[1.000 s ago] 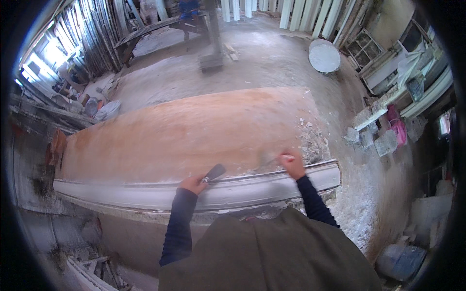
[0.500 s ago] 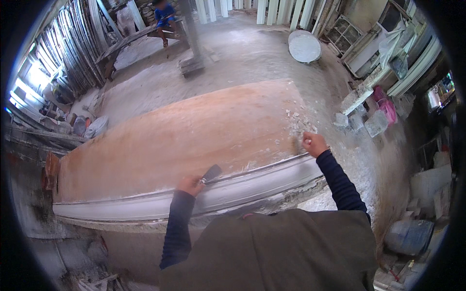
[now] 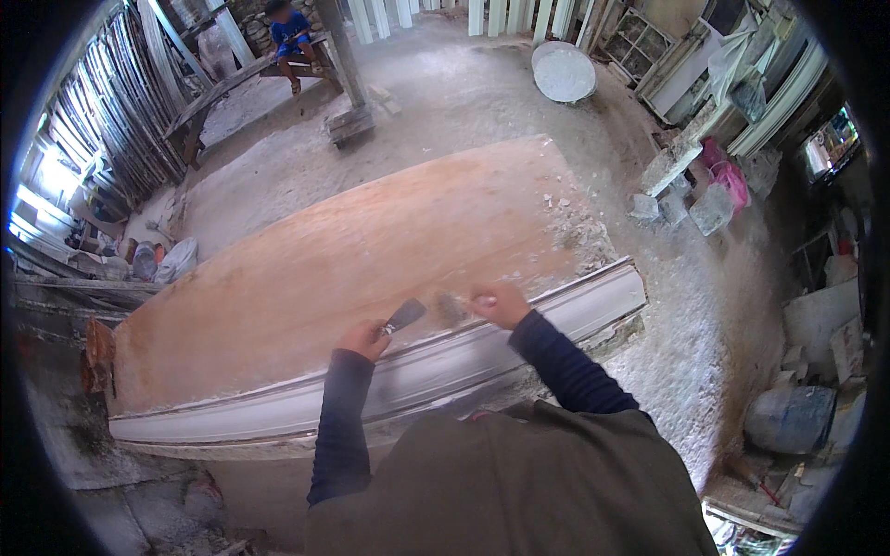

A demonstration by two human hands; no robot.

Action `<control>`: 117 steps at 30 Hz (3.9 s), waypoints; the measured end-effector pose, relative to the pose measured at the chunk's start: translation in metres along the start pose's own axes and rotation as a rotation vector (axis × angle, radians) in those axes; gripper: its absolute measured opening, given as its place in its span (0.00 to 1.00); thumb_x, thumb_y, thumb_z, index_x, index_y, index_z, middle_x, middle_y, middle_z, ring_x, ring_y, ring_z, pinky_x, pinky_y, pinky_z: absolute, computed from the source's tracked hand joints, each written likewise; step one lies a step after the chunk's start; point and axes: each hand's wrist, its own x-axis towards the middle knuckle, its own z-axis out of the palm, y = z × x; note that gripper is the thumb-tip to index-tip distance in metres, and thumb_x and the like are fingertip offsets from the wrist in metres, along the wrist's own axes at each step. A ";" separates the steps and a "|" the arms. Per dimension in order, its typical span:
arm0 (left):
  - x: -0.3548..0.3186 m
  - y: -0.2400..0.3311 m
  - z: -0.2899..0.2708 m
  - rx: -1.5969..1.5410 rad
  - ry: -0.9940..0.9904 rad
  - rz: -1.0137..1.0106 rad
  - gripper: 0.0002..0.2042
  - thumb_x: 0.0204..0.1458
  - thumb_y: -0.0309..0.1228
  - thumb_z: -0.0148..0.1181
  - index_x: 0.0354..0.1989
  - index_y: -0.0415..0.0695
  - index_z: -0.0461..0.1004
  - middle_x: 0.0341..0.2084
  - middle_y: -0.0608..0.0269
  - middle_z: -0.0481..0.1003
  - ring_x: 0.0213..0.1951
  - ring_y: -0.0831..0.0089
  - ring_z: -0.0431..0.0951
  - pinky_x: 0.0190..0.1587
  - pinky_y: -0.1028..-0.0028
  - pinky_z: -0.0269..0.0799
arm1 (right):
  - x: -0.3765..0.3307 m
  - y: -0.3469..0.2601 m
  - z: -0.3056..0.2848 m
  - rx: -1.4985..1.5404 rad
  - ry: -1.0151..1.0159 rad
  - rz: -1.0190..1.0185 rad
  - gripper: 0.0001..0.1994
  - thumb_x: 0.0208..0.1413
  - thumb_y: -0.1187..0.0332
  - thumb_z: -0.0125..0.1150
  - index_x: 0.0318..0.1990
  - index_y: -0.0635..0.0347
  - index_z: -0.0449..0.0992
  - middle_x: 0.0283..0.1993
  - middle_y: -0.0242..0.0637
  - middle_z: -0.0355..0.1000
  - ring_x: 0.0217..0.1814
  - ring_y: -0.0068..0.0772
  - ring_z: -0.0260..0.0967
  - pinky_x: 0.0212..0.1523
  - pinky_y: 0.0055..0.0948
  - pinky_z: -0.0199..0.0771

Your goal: The person scrapes a large, flat, light-colored surface with a metal scraper in their left hand and brushes away debris with a brush in their right hand. The person works along the length of the surface, removing loose material and dust.

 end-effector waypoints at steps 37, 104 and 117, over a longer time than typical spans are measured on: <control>0.046 0.005 0.040 0.469 -0.242 0.120 0.14 0.53 0.38 0.44 0.46 0.54 0.70 0.32 0.53 0.71 0.35 0.57 0.72 0.39 0.64 0.66 | -0.062 0.012 -0.102 0.144 0.508 0.317 0.06 0.46 0.71 0.58 0.24 0.63 0.68 0.17 0.30 0.65 0.21 0.16 0.61 0.23 0.19 0.61; 0.051 0.009 0.080 0.325 -0.038 0.022 0.15 0.52 0.41 0.43 0.45 0.52 0.69 0.36 0.48 0.71 0.39 0.52 0.72 0.41 0.60 0.66 | 0.007 -0.027 -0.070 0.163 0.488 0.247 0.06 0.44 0.69 0.59 0.25 0.61 0.69 0.18 0.38 0.66 0.20 0.26 0.63 0.23 0.24 0.62; 0.111 0.044 0.102 0.309 -0.014 0.170 0.16 0.52 0.40 0.44 0.42 0.44 0.70 0.38 0.47 0.72 0.41 0.52 0.71 0.45 0.59 0.65 | -0.089 -0.004 -0.140 0.206 0.559 0.408 0.06 0.47 0.70 0.58 0.25 0.63 0.70 0.19 0.33 0.68 0.23 0.20 0.64 0.26 0.21 0.63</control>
